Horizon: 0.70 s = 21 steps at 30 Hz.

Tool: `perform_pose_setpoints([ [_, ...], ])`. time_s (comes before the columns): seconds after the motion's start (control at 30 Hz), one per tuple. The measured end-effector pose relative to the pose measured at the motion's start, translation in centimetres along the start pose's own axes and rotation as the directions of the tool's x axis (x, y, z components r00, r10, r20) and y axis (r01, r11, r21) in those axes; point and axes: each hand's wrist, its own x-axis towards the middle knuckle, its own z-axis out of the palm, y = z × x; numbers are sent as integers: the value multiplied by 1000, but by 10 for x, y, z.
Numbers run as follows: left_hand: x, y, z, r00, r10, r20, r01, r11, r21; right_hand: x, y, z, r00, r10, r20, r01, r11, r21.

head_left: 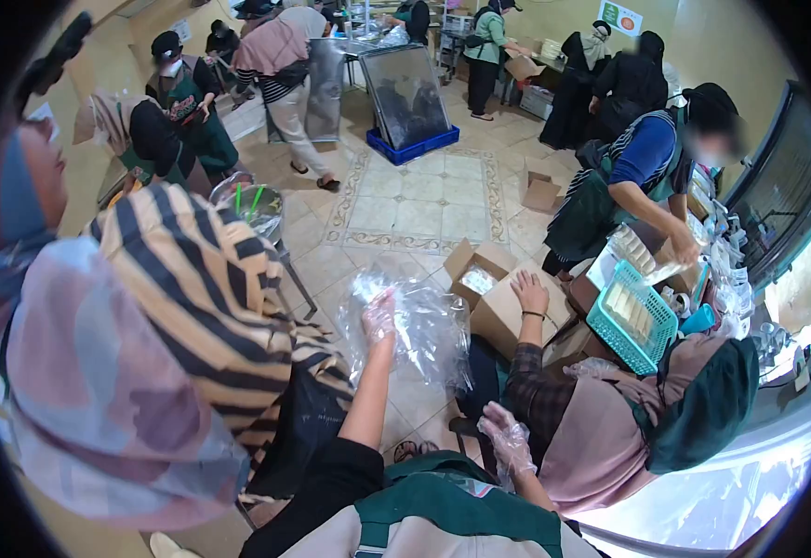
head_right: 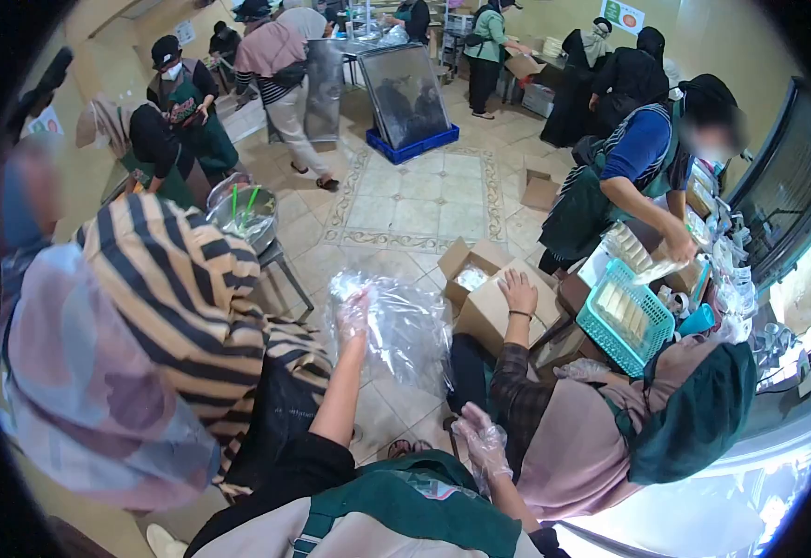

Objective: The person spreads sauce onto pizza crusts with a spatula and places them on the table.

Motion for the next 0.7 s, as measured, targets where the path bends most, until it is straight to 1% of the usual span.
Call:
perform_pose_setpoints([
  [0.03,-3,-5,-1,995,81,-67,-93,971,-222,-9,-14,1,999,36,13,-36,999,30],
  [0.07,-5,-9,-2,979,140,-148,-191,884,-427,-15,-23,0,997,70,26,-71,996,58],
  [0.1,61,19,6,971,189,-149,-236,868,-437,49,-41,13,997,14,76,-21,996,92],
  [0.13,82,15,-4,991,72,-117,-135,679,-722,58,-50,15,992,16,124,-27,996,83],
  [0.17,95,9,-10,998,-35,-44,-27,395,-918,66,-62,14,985,22,171,-34,997,68],
  [0.2,109,9,-24,990,66,-125,-141,524,-840,80,-75,21,985,6,175,-20,997,79],
  [0.23,112,1,-28,969,159,-188,-246,626,-740,87,-90,20,979,26,202,-42,996,75],
  [0.27,102,8,-33,943,198,-269,-324,739,-591,94,-104,19,972,45,229,-64,995,74],
  [0.3,91,14,-40,907,253,-338,-384,827,-411,101,-115,20,973,41,229,-61,995,81],
  [0.33,101,4,-50,889,290,-354,-406,858,-316,108,-126,18,977,20,214,-42,994,101],
  [0.37,95,11,-55,902,252,-352,-362,886,-292,117,-134,15,981,-3,196,-21,993,120],
  [0.43,76,34,-61,915,190,-355,-309,896,-318,131,-138,6,987,-17,163,-10,987,160],
  [0.5,73,37,-71,927,173,-332,-241,955,-175,139,-136,-2,991,-19,130,-8,979,204],
  [0.53,76,27,-79,929,178,-324,-220,971,-97,143,-134,-7,996,42,74,-58,968,243],
  [0.57,66,34,-82,937,110,-332,-146,986,-84,147,-134,-11,995,101,18,-102,953,285],
  [0.6,58,45,-82,933,73,-351,-104,992,-69,151,-136,-15,992,121,-19,-110,949,296],
  [0.63,64,27,-89,929,135,-346,-159,986,-42,156,-139,-18,992,120,-29,-106,947,303],
  [0.67,70,18,-93,913,116,-392,-132,991,-15,163,-142,-22,987,138,-78,-106,941,323],
  [0.7,69,25,-91,903,47,-426,-64,998,-26,170,-143,-25,978,164,-130,-112,934,339],
])
